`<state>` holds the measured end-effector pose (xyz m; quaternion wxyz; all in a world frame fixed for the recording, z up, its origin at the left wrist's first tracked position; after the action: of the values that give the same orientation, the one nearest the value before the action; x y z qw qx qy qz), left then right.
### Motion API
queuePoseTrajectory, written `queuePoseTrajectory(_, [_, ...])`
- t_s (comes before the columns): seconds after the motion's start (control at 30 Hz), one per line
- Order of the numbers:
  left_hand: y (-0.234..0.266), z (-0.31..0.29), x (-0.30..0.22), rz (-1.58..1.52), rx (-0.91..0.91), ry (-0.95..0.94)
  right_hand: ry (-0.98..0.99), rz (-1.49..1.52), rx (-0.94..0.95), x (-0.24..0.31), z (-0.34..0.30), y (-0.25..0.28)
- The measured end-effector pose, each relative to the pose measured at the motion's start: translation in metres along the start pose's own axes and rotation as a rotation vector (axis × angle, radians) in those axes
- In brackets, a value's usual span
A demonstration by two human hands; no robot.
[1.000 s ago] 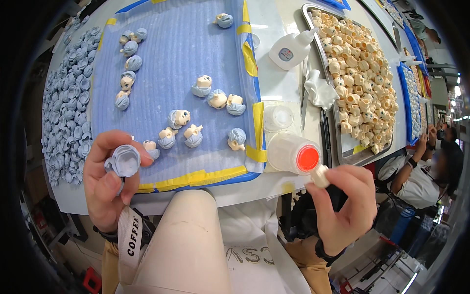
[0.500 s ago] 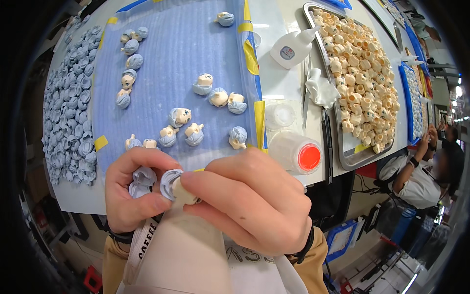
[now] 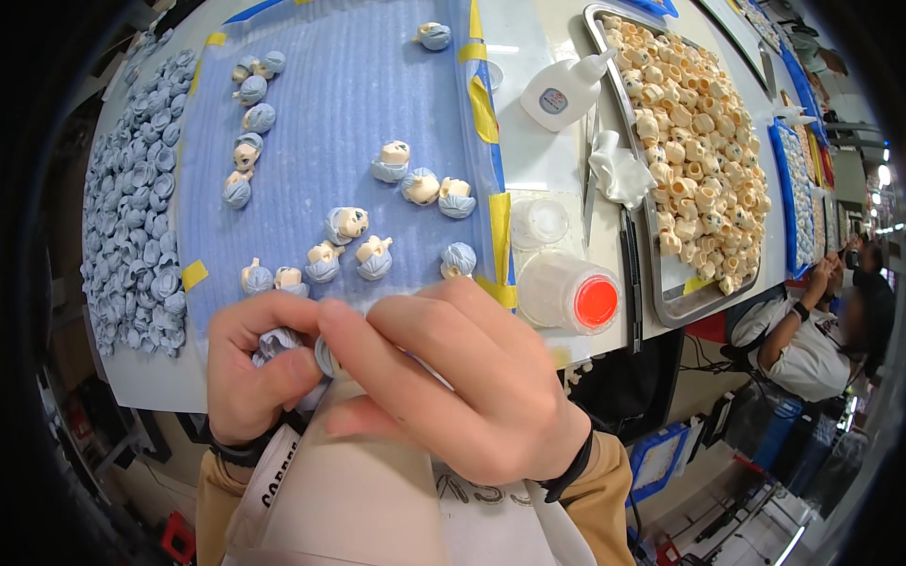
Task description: The person assembles small doll figures by attaching light blue hair pieces to beige head bodies. They repeatedly pick up a hair piece and a head, apply glue from a bottle to the head, and press the hair piece onto it. The completed figures are placed on a blue tray on the table.
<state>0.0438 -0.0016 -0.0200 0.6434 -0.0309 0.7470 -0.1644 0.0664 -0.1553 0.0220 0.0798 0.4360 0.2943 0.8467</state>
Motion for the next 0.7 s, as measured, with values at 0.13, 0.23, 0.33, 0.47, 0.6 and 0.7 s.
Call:
queuePoseTrajectory(0.13, [-0.0002, -0.0026, 0.0018, -0.07, -0.018, 0.105, 0.115, -0.13, -0.019, -0.0016, -0.0002, -0.0057])
queuePoseTrajectory(0.23, [-0.0003, -0.0041, -0.0004, -0.034, 0.028, 0.286, 0.11, -0.225, -0.033, 0.0002, -0.0033, -0.0064])
queuePoseTrajectory(0.33, [0.001, -0.003, -0.0007, 0.047, 0.06, 0.26, 0.094, -0.267, -0.014, 0.0, -0.0054, -0.0073])
queuePoseTrajectory(0.47, [-0.0007, -0.0023, -0.0013, 0.064, 0.071, 0.161, 0.104, -0.249, -0.019, -0.0007, -0.005, -0.0077])
queuePoseTrajectory(0.6, [0.0002, -0.0002, 0.0011, 0.138, 0.143, 0.044, 0.083, -0.263, 0.013, -0.0006, -0.0067, -0.006])
queuePoseTrajectory(0.7, [0.0015, 0.0006, 0.0012, 0.167, 0.217, 0.015, 0.125, -0.253, 0.016, -0.0009, -0.0058, -0.0095])
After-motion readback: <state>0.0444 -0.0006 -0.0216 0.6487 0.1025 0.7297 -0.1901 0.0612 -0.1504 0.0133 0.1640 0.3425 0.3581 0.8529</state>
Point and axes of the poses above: each hand's wrist, its own z-axis towards the middle knuckle, its own y-axis out of the back of the hand, x = y × z, the point moved 4 cm from there along z, towards the middle knuckle, and after that the axes turned 9 degrees about -y, right-handed, at the moved point
